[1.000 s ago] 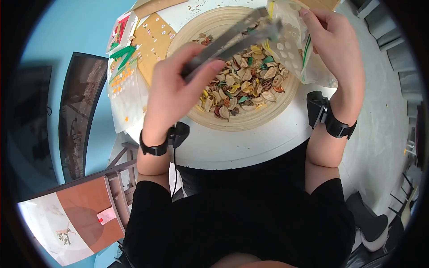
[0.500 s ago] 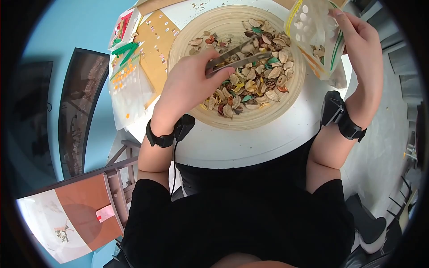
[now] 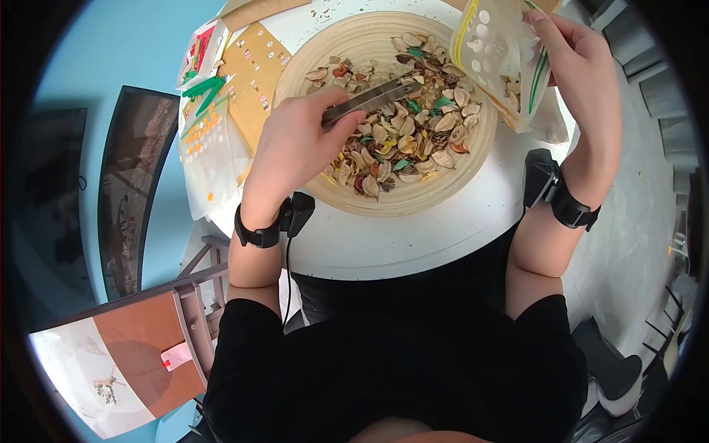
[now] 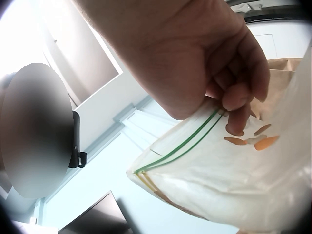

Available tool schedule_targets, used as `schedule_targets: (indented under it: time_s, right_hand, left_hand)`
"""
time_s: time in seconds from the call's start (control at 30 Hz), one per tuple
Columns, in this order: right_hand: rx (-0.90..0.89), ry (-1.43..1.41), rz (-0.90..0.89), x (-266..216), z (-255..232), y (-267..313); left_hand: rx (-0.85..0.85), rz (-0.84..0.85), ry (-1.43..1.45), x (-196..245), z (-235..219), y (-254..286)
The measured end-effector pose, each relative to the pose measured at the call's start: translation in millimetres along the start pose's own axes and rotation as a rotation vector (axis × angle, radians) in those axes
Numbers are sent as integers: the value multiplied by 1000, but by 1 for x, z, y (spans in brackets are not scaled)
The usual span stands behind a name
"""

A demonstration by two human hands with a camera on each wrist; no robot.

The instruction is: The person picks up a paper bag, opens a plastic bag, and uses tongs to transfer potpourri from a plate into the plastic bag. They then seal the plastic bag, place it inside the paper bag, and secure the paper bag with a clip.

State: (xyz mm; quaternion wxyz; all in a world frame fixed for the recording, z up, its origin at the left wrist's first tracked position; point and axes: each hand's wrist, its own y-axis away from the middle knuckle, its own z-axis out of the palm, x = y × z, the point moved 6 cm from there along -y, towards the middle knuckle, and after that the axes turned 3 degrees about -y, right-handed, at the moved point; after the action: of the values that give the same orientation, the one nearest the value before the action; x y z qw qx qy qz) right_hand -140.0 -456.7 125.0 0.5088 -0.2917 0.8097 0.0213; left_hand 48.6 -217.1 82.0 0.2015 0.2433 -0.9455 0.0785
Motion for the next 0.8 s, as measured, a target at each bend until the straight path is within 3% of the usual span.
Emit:
schedule_targets:
  time_s: [0.03, 0.2, 0.33, 0.4, 0.47, 0.53, 0.57, 0.63, 0.8]
  right_hand:
    - [61, 17, 2, -32, 0, 15]
    - [133, 47, -80, -34, 6, 19]
    - [98, 191, -231, -57, 22, 33]
    - [16, 166, -147, -55, 26, 31]
    - [-118, 136, 85, -51, 21, 21]
    - [-18, 112, -7, -51, 15, 27]
    - [51, 111, -46, -49, 14, 28]
    - [206, 126, -119, -44, 11, 30]
    - [247, 87, -175, -46, -10, 32]
  left_hand:
    - [1, -19, 25, -1, -1, 0]
    - [128, -98, 288, -1, -23, 6]
    - [264, 95, 357, 17, -24, 14]
    - [220, 122, 318, 26, -13, 14]
    - [188, 108, 297, 26, -9, 13]
    - [160, 53, 296, 19, -10, 11]
    - [184, -25, 387, 14, -15, 12]
    - [295, -18, 400, 5, -31, 12]
    - [394, -57, 317, -10, -57, 19]
